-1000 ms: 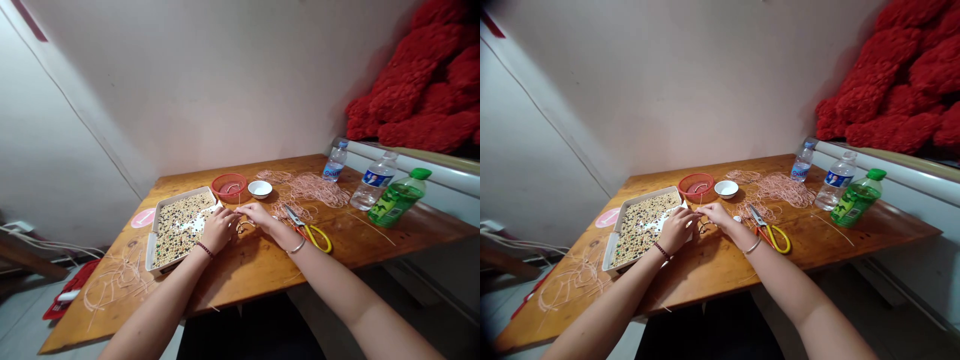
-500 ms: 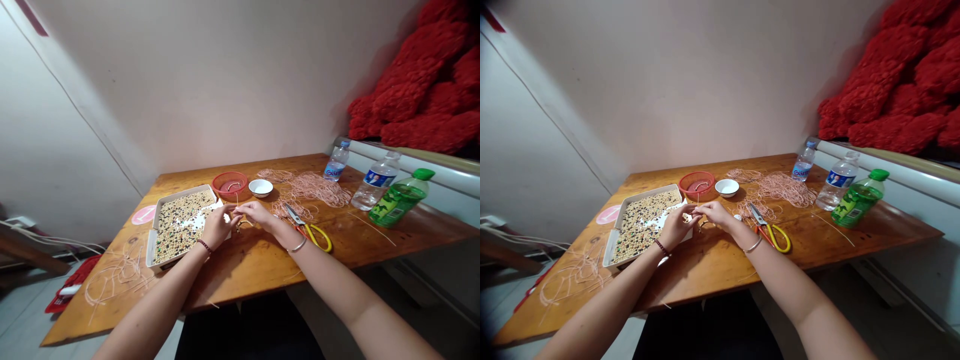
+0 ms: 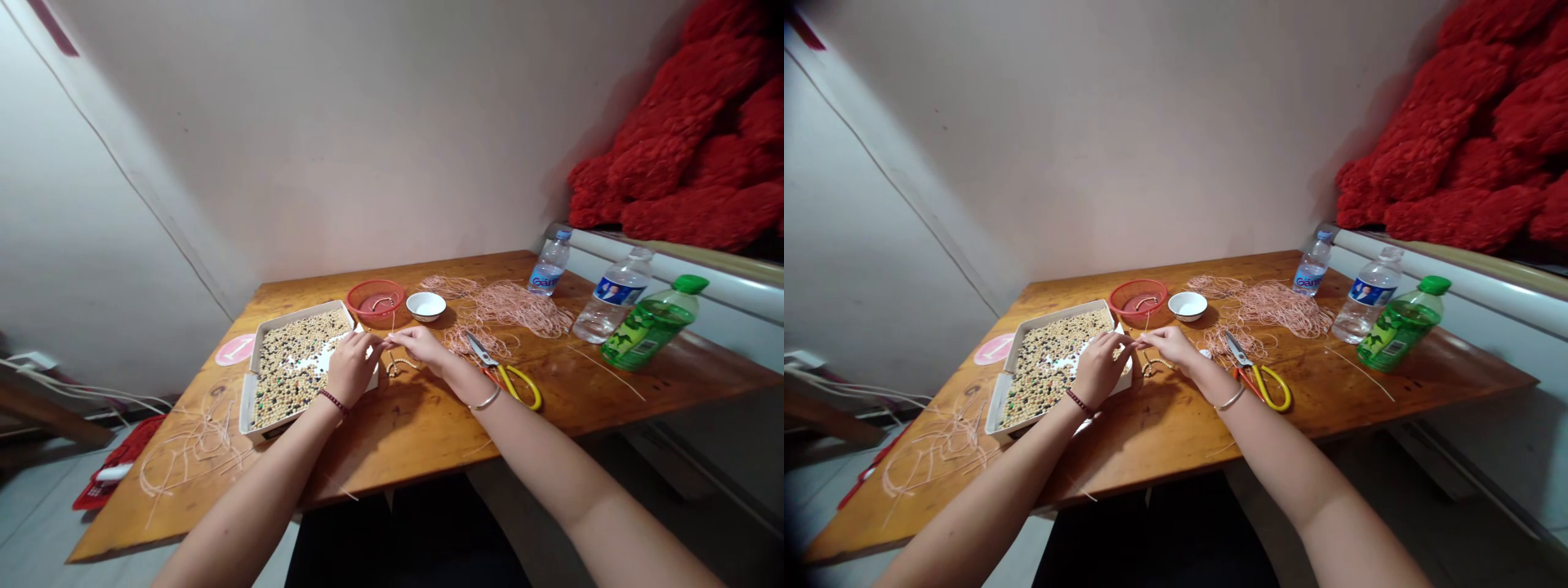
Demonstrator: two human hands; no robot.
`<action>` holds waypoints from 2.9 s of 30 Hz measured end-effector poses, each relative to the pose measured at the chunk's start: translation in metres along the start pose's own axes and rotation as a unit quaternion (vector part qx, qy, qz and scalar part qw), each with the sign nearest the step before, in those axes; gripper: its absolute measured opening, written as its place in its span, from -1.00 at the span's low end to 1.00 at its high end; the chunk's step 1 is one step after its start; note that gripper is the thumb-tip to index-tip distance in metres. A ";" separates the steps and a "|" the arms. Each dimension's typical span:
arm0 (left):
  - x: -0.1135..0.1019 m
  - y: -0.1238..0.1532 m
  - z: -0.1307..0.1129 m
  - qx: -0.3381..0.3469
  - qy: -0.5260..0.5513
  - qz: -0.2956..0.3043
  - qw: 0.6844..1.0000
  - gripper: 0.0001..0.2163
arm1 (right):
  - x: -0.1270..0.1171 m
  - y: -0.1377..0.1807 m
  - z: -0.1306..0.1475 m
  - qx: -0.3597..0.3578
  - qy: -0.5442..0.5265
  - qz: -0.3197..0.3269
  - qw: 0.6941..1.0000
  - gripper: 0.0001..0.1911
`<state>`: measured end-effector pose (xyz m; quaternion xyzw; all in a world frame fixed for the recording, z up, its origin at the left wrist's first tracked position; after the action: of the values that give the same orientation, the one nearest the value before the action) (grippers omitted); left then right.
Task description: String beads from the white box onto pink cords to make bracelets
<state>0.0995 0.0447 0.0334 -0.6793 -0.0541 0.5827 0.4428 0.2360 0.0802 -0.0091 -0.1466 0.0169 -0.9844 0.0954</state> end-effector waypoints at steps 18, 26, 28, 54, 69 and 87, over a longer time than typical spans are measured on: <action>0.007 0.005 -0.003 0.006 -0.035 0.050 0.998 -0.84 | 0.004 -0.010 -0.017 -0.045 0.026 0.048 0.997 -0.63; 0.007 0.006 0.006 -0.100 0.000 0.026 0.995 -0.86 | 0.009 -0.009 -0.017 -0.048 0.055 0.077 0.994 -0.61; 0.009 0.007 0.008 -0.112 0.048 0.025 0.992 -0.85 | 0.010 -0.008 -0.015 -0.053 0.052 0.081 0.994 -0.62; 0.002 0.005 -0.001 -0.023 -0.077 0.037 0.996 -0.80 | 0.014 0.008 -0.007 0.071 -0.075 0.126 0.987 -0.69; 0.005 0.006 0.007 -0.075 -0.035 0.053 0.995 -0.78 | 0.004 0.000 -0.014 0.065 -0.130 0.018 0.989 -0.73; 0.014 0.007 0.022 -0.137 0.038 0.066 0.988 -0.84 | -0.015 -0.005 -0.013 0.020 -0.156 -0.074 0.985 -0.71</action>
<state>0.0819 0.0604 0.0200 -0.7575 -0.0720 0.5711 0.3080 0.2455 0.0886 -0.0255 -0.2969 -0.0284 -0.9541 0.0266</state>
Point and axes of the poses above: each hand's wrist, its own y-axis away from the middle knuckle, its own x-axis out of the palm, z = x × y, the point moved 6 cm from there along -y, towards the middle knuckle, and after that the axes turned 14 degrees about -y, right-handed, at the moved point
